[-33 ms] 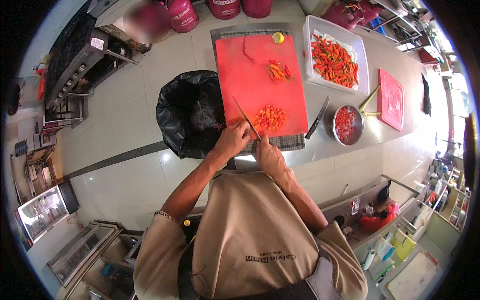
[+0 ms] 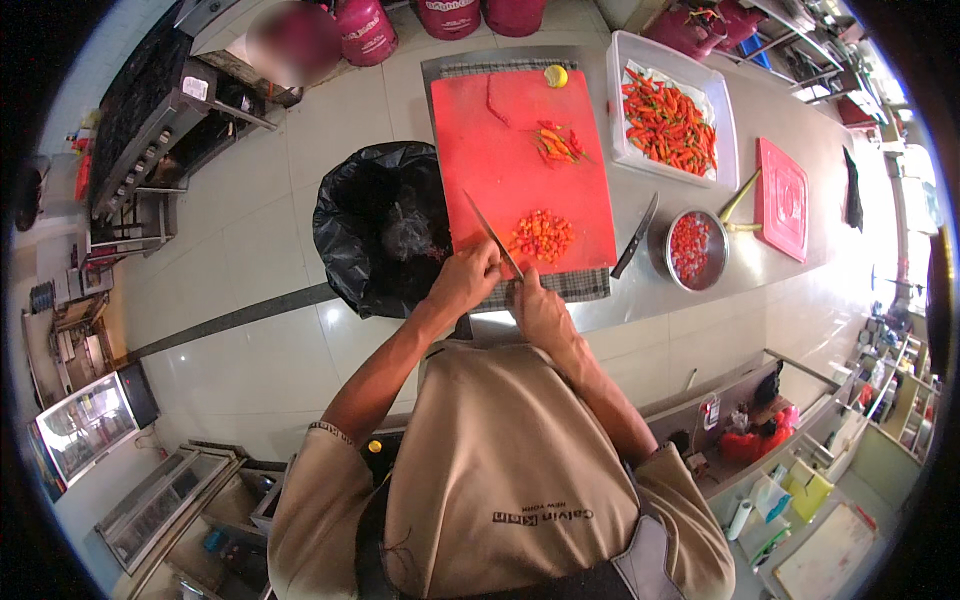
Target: The person empties chili peppers from a plastic bag into a container, then chops the chili peppers on a cutting board using a knife and adds them to a bowl containing chopped onions.
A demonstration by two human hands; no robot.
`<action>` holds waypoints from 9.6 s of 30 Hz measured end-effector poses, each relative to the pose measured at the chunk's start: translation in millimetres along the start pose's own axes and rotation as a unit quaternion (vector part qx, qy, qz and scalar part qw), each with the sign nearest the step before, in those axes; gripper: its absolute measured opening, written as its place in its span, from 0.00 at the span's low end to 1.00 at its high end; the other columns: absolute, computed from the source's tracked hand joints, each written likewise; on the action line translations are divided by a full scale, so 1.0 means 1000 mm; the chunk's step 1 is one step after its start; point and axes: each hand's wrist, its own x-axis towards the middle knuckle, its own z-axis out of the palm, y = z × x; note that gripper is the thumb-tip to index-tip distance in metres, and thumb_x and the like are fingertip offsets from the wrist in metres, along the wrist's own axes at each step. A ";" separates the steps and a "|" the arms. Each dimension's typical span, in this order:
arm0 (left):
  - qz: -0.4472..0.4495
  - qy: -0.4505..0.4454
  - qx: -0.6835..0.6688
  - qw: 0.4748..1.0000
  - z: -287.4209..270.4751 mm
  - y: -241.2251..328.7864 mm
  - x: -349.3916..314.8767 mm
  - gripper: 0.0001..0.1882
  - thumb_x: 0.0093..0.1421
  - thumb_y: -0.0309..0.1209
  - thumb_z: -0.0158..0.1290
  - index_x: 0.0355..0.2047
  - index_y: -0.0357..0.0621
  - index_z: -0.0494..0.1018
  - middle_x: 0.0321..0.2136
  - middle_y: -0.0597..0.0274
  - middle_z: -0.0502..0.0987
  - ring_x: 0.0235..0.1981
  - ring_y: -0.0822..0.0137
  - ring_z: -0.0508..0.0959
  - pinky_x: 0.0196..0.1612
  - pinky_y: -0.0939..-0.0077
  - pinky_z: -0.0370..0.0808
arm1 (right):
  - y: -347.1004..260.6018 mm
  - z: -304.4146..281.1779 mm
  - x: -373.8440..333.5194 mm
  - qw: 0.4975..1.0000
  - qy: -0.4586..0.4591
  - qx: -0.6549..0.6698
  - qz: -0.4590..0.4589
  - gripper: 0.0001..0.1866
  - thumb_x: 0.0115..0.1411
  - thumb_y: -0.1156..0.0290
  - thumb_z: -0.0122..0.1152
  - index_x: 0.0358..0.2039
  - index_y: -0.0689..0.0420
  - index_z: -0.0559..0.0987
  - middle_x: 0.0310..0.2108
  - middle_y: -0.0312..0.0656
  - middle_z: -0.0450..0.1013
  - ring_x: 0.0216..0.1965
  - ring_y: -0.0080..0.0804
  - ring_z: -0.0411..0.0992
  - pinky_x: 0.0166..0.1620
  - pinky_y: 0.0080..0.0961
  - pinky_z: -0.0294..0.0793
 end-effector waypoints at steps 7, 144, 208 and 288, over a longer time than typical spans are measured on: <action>-0.019 -0.047 -0.013 0.999 -0.012 0.012 0.009 0.13 0.60 0.23 0.58 0.39 0.40 0.64 0.26 0.50 0.76 0.32 0.42 0.82 0.33 0.51 0.76 | -0.001 0.000 -0.006 1.000 -0.006 -0.004 -0.014 0.12 0.70 0.69 0.50 0.47 0.63 0.63 0.25 0.69 0.76 0.31 0.72 0.78 0.36 0.64 0.77; 0.091 -0.006 0.069 0.993 -0.008 0.008 -0.009 0.09 0.60 0.25 0.59 0.40 0.36 0.76 0.38 0.52 0.77 0.42 0.49 0.81 0.47 0.56 0.80 | -0.007 -0.034 -0.007 0.998 0.027 -0.045 -0.027 0.11 0.73 0.65 0.48 0.47 0.60 0.64 0.26 0.66 0.78 0.30 0.70 0.79 0.34 0.64 0.78; 0.107 0.007 0.017 0.994 -0.013 -0.008 -0.003 0.11 0.63 0.23 0.59 0.33 0.42 0.64 0.24 0.57 0.71 0.26 0.56 0.77 0.31 0.59 0.76 | -0.011 0.007 -0.010 1.000 0.000 -0.020 -0.008 0.17 0.70 0.68 0.48 0.53 0.64 0.62 0.25 0.69 0.77 0.31 0.72 0.79 0.36 0.65 0.78; 0.033 0.027 0.002 0.999 0.001 0.007 0.004 0.14 0.61 0.24 0.60 0.37 0.40 0.63 0.26 0.53 0.69 0.27 0.47 0.76 0.31 0.53 0.74 | -0.017 -0.022 -0.006 0.999 -0.037 -0.035 0.009 0.13 0.72 0.69 0.44 0.51 0.62 0.62 0.29 0.72 0.77 0.36 0.73 0.79 0.42 0.66 0.77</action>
